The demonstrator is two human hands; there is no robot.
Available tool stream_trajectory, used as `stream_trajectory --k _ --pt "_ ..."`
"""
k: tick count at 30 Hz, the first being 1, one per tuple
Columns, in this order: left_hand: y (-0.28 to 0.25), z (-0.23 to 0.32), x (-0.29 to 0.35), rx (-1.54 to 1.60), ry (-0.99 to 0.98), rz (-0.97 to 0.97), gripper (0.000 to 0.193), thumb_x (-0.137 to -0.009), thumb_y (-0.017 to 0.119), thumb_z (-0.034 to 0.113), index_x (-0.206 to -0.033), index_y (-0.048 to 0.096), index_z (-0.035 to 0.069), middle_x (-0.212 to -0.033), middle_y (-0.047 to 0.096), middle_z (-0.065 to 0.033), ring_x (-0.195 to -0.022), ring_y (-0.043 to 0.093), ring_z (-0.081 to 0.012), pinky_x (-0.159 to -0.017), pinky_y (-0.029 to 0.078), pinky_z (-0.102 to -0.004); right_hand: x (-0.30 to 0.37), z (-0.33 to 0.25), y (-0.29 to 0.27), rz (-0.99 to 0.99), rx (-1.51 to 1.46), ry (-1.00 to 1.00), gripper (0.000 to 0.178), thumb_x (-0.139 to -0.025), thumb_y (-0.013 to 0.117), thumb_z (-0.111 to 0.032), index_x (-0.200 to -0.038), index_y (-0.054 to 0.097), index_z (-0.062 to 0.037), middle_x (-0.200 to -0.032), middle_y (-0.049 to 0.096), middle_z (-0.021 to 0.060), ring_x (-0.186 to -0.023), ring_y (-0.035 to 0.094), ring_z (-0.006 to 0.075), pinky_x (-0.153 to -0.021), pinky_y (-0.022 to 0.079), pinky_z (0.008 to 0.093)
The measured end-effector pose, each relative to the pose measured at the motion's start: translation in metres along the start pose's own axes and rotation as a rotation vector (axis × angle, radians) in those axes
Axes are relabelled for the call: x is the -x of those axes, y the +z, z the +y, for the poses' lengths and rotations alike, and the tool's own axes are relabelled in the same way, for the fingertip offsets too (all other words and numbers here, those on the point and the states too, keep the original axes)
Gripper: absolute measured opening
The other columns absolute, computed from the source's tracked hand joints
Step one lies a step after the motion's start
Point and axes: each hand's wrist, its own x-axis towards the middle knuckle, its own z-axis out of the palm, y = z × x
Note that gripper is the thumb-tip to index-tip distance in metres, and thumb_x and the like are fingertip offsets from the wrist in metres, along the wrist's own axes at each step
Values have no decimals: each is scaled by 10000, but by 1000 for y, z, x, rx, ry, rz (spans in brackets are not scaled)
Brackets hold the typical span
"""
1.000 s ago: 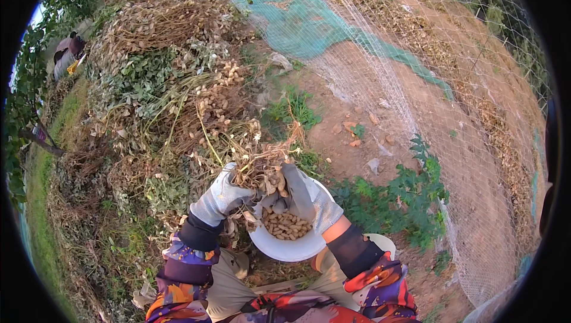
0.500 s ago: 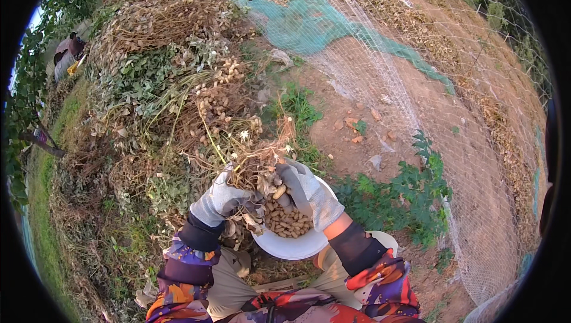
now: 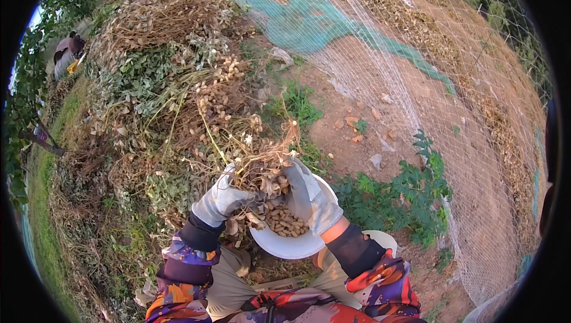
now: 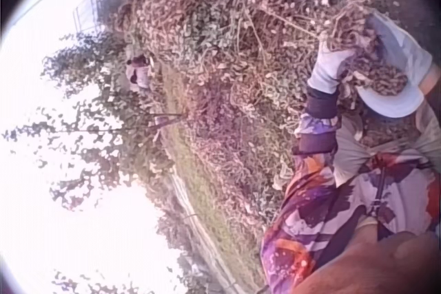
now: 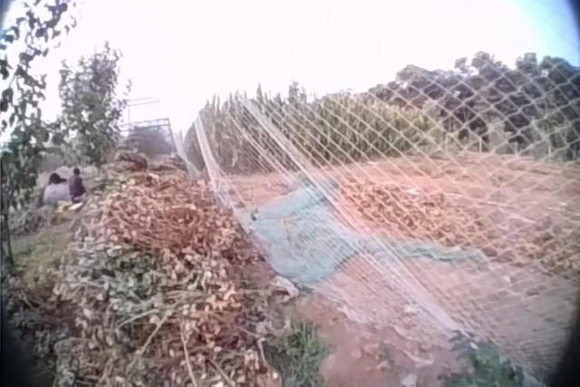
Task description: The person sits on the ground and removes peanuts from their pods by hand, placing the shelled nuts into a white bowl. The person repeatedly picks up peanut vines from a large pile, shells the nuts, and discards the empty pods.
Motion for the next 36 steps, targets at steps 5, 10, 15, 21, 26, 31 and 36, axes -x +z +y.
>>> stream_trajectory --k 5,10,15,21,26,31,36 --pt "6 6 2 268 -3 1 879 -740 648 559 -1305 347 -43 -1230 518 -124 -1134 492 -223 -956 393 -354 -3 -6 0 -16 -50 93 393 -964 408 -248 -1278 378 -13 -957 556 4 -817 541 70 -685 469 217" --pt "6 -12 6 -88 221 -40 512 -720 721 231 -1147 540 14 -1191 534 -139 -1063 536 -266 -915 416 -389 -11 2 -16 -68 626 -54 383 -972 369 -190 -1310 359 -11 -1119 543 88 -1019 537 181 -835 474 311" --pt "22 16 -6 -212 130 28 458 -638 715 94 -1066 587 -3 -964 605 -136 -880 587 -238 -790 461 -344 -25 53 -33 -148 -720 74 321 -965 352 -140 -1256 413 -20 -1154 531 112 -1074 521 209 -903 468 322" --pt "25 32 -17 -233 -62 -58 483 -629 706 173 -1071 588 19 -848 641 -148 -782 627 -276 -720 485 -344 -45 37 -34 -22 -72 236 245 -925 476 -221 -1006 582 -16 -896 612 28 -708 572 94 -630 496 246" --pt "36 28 -23 -465 66 -116 519 -650 673 297 -1102 568 65 -820 623 -184 -815 597 -366 -758 467 -392 -59 74 -53 80 362 173 190 -843 610 -175 -916 585 0 -839 618 17 -738 537 97 -663 443 219" --pt "31 31 -11 -288 -3 -5 508 -661 683 203 -1120 553 27 -882 631 -144 -829 612 -281 -783 476 -355 -56 37 -36 -51 290 392 231 -874 563 -195 -962 572 18 -1025 603 40 -741 528 85 -652 458 230" --pt "-14 10 25 568 -104 245 523 -705 667 104 -1185 492 -6 -1039 605 -123 -870 619 -238 -743 522 -318 -48 39 -67 49 989 259 206 -860 536 -160 -1012 586 -30 -834 623 55 -729 604 137 -554 458 239"
